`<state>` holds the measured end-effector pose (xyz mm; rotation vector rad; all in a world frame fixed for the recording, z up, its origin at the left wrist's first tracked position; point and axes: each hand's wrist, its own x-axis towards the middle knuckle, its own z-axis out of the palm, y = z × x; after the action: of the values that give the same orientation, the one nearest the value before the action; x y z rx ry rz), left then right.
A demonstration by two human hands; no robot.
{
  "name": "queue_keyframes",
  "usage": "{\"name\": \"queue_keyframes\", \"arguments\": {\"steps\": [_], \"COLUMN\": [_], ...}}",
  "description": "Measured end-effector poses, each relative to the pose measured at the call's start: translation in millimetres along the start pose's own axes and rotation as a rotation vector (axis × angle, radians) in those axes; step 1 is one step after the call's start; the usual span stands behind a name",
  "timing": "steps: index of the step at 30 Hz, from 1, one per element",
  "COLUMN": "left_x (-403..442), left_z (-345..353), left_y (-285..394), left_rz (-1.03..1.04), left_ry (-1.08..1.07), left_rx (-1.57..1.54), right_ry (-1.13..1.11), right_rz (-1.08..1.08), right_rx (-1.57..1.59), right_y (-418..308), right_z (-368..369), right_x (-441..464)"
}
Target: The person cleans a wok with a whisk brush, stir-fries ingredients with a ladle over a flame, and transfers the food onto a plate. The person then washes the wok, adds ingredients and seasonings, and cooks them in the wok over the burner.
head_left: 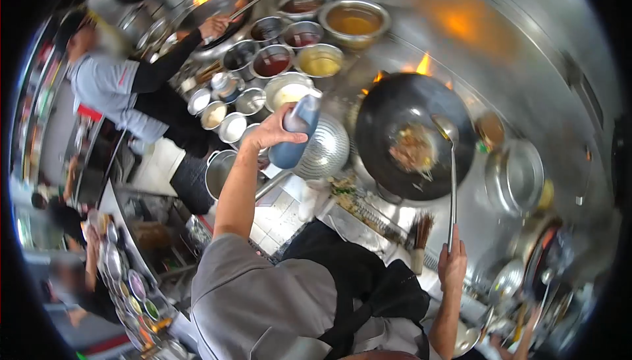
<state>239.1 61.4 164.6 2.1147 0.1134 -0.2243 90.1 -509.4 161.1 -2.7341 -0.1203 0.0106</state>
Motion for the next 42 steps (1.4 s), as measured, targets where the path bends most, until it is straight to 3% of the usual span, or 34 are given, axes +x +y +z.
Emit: {"name": "queue_keyframes", "arguments": {"steps": [4,8,14,18,25,35,42], "left_x": [-4,33,83,68,-24,1,19], "left_z": [-59,-95,-93,-55,-2,-115,-144], "left_y": [-67,-129,-183,-209,-193,-209,-214], "left_rz": [0.084,0.106,0.068,0.082,-0.059,0.027,0.015], "left_ry": [0.512,0.925,1.028,1.199,0.961,1.201,1.283], "left_rx": [-0.169,-0.038,-0.183,-0.009,-0.085,-0.093,-0.071], "right_ry": [-0.037,-0.303,-0.457,-0.475,-0.52,-0.669,-0.59], "right_rz": [-0.103,0.036,-0.121,-0.203,-0.171,0.029,-0.025], "right_rx": [0.301,0.818,0.943,0.823,0.606,1.03,0.994], "right_y": [-95,-213,-408,-477,-532,-544,-536], "right_z": [42,104,170,227,270,265,282], "right_x": [103,211,340,407,446,444,431]}}
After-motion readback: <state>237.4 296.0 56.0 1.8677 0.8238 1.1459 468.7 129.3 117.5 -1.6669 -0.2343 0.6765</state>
